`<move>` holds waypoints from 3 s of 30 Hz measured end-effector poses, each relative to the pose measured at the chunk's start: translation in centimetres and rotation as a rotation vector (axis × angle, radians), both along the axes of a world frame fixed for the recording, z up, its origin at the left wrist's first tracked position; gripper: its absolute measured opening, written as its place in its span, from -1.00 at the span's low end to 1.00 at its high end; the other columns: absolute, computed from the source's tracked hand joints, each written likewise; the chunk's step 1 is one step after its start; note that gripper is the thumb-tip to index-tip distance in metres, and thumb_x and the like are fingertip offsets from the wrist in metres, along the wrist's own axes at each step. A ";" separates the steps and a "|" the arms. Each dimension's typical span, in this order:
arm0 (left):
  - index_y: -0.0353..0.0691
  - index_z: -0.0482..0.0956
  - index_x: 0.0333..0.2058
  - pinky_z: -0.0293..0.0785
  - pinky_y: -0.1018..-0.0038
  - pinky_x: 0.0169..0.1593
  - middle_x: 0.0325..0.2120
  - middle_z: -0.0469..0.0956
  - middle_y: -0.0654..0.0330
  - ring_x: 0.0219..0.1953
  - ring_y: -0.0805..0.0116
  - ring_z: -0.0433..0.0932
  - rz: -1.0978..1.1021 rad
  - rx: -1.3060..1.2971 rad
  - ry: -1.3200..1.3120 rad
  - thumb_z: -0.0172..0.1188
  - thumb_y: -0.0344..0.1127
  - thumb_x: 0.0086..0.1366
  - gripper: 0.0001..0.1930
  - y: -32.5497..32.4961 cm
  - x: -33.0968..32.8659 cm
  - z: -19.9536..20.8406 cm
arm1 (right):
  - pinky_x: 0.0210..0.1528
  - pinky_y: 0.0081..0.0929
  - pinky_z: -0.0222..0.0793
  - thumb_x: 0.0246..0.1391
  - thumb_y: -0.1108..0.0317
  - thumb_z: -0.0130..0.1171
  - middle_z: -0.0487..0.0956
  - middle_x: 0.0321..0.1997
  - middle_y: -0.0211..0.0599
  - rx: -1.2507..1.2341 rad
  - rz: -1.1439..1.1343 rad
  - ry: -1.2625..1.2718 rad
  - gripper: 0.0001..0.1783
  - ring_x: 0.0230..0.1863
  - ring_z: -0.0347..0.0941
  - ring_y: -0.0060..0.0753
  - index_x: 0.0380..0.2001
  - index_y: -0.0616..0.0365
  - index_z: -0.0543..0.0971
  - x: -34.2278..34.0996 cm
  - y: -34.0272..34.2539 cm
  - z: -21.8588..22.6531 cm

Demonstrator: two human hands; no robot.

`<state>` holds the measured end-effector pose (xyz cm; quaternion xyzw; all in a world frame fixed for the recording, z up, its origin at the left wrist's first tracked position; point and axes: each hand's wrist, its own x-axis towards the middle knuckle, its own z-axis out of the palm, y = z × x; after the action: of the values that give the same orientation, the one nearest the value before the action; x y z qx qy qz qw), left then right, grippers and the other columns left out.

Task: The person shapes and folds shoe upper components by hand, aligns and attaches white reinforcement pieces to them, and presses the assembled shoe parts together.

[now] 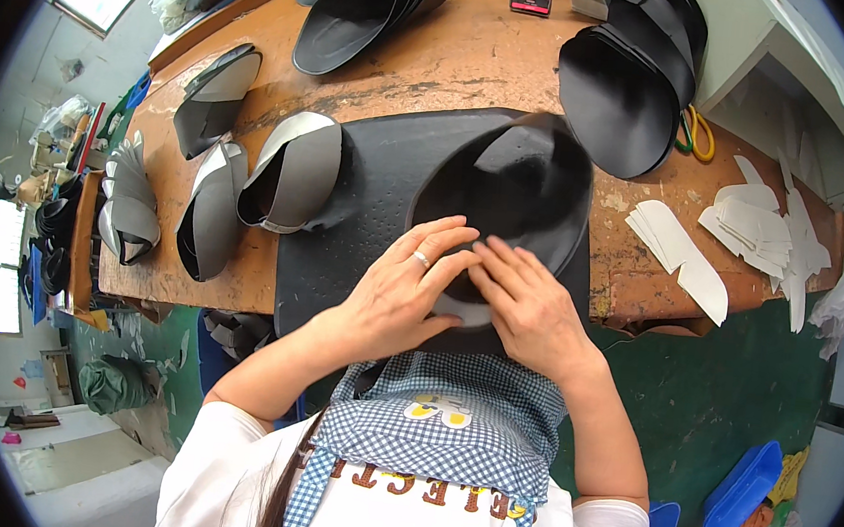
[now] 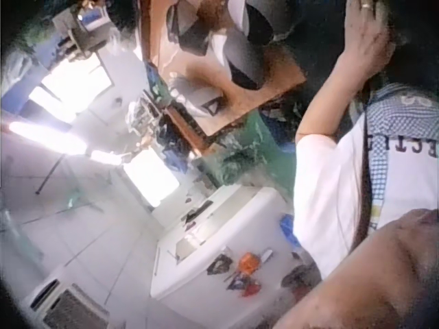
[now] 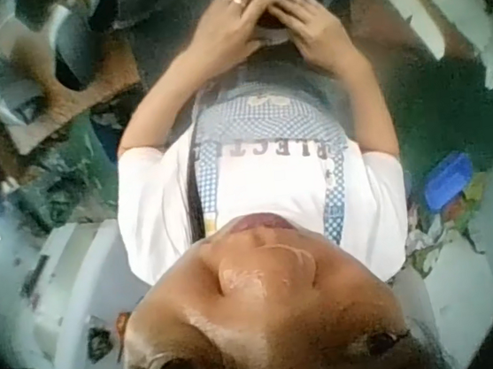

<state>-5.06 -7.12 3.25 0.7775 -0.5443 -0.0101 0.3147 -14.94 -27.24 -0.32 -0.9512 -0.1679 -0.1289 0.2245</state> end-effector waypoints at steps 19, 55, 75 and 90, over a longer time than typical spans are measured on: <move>-0.16 0.53 0.09 0.38 0.14 0.23 0.15 0.42 0.07 0.17 0.01 0.41 -0.046 0.164 0.053 0.54 -0.21 -0.02 -0.35 0.0 3.2 -2.7 | 0.07 -0.20 0.54 0.06 0.53 0.23 0.65 -0.02 0.04 0.108 -0.141 -0.070 -0.78 0.08 0.60 0.00 -0.19 0.36 0.59 0.7 0.2 -1.1; -0.21 0.60 0.10 0.31 0.09 0.42 0.20 0.53 0.10 0.34 0.13 0.41 -0.307 0.157 0.003 0.29 -0.39 0.24 -0.58 4.4 4.9 -3.8 | 0.53 0.03 0.05 0.05 0.38 0.25 0.38 0.45 -0.23 0.124 0.206 0.270 -0.38 0.52 0.17 -0.07 0.26 0.06 0.51 -1.4 -2.3 -0.3; -0.22 0.51 0.22 0.31 0.12 0.41 0.29 0.44 0.05 0.38 0.08 0.35 -0.135 0.108 0.029 0.32 -0.36 0.26 -0.47 5.9 1.7 -5.1 | 0.56 -0.07 -0.05 -0.03 -0.01 0.37 0.11 0.55 0.10 -0.122 -0.174 0.183 0.08 0.59 -0.02 0.05 0.42 0.39 0.17 -6.8 2.6 -2.6; -0.30 0.66 -0.06 0.51 0.16 0.24 0.07 0.63 0.02 0.19 0.10 0.58 -0.004 0.015 -0.047 0.31 -0.56 0.18 -0.69 4.5 0.8 -4.4 | 0.52 0.00 0.02 -0.21 0.20 0.53 0.23 0.51 0.13 0.011 -0.026 0.132 0.01 0.55 0.10 0.10 0.34 0.28 0.35 -7.8 3.7 -2.7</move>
<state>-4.23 -2.63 -1.14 0.7788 -0.5532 0.0033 0.2957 -22.75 -23.56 -3.04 -0.9585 -0.1397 -0.0696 0.2385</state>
